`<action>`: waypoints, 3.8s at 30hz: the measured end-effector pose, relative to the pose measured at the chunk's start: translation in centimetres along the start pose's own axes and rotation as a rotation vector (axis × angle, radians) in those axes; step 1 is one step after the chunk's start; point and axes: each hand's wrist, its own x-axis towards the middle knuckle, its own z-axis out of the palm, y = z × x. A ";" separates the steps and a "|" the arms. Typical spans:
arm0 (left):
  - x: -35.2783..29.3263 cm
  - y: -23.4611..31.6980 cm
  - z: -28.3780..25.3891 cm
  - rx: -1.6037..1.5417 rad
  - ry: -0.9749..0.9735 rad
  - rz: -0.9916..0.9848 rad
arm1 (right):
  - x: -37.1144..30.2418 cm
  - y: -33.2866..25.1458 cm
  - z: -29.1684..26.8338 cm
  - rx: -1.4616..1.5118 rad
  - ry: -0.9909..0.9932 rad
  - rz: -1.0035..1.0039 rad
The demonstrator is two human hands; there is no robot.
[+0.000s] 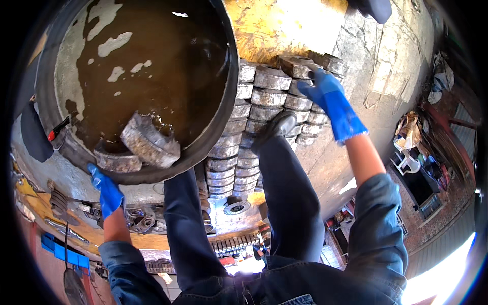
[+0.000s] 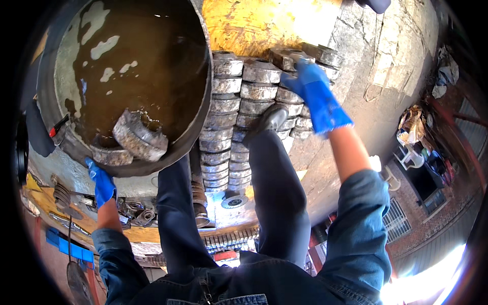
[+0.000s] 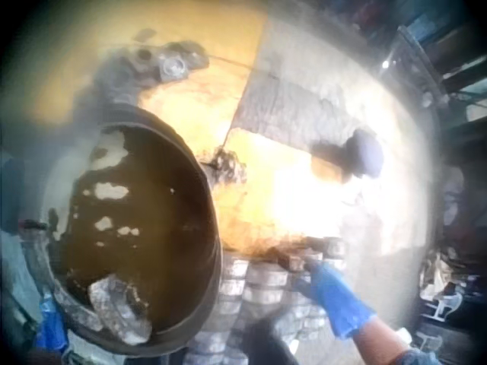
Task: The person cleans a metal part using a brush in a tub of liquid, wipes it with a cloth, and then places it into a stack on the floor before cleaning other metal parts one at a time.
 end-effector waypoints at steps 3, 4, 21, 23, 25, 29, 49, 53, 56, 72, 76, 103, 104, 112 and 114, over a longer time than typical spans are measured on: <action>0.9 0.4 -1.9 -0.162 -0.251 -0.053 | 9.3 8.4 5.4 -0.066 -0.017 -0.037; -0.8 1.3 -0.2 -0.201 -0.325 -0.071 | 11.1 9.8 6.1 -0.111 -0.014 -0.091; -1.5 2.4 -1.3 -0.141 -0.211 -0.028 | 21.7 19.2 16.3 0.269 -0.152 -0.174; -1.7 2.2 -0.9 -0.149 -0.195 -0.011 | 18.6 16.8 15.7 0.160 -0.064 -0.113; -2.3 2.3 -1.8 -0.157 -0.141 0.006 | 9.9 12.0 11.7 -0.229 0.084 -0.244; -0.6 0.8 -0.1 -0.120 -0.046 0.031 | -1.5 12.0 6.9 0.509 -0.177 -0.076; -12.1 5.1 2.6 -0.238 -0.146 0.119 | -21.8 -23.6 -0.6 0.942 -0.381 -0.316; -11.8 4.5 2.4 -0.211 -0.125 0.167 | -16.7 -27.6 1.4 1.265 -0.483 -0.179; -11.9 4.8 2.5 -0.209 -0.139 0.200 | -6.0 -24.5 6.9 1.589 -0.977 -0.126; -11.0 4.7 3.7 -0.117 -0.075 0.045 | -4.0 -28.0 4.6 0.728 -0.605 -0.419; -6.8 1.9 2.4 -0.059 -0.040 0.103 | -7.1 -28.7 2.0 0.209 -0.238 -0.560; -9.3 5.7 0.2 -0.027 -0.127 -0.033 | 27.8 27.2 5.3 0.708 -0.343 0.079; -9.1 5.6 0.0 -0.021 -0.141 -0.028 | 28.0 27.4 5.6 0.703 -0.346 0.077; -7.6 4.9 -0.9 -0.090 -0.267 0.039 | 25.8 24.5 8.4 0.795 -0.262 0.074; -9.1 5.4 0.5 -0.139 -0.292 0.026 | 24.0 22.8 8.8 0.845 -0.257 0.075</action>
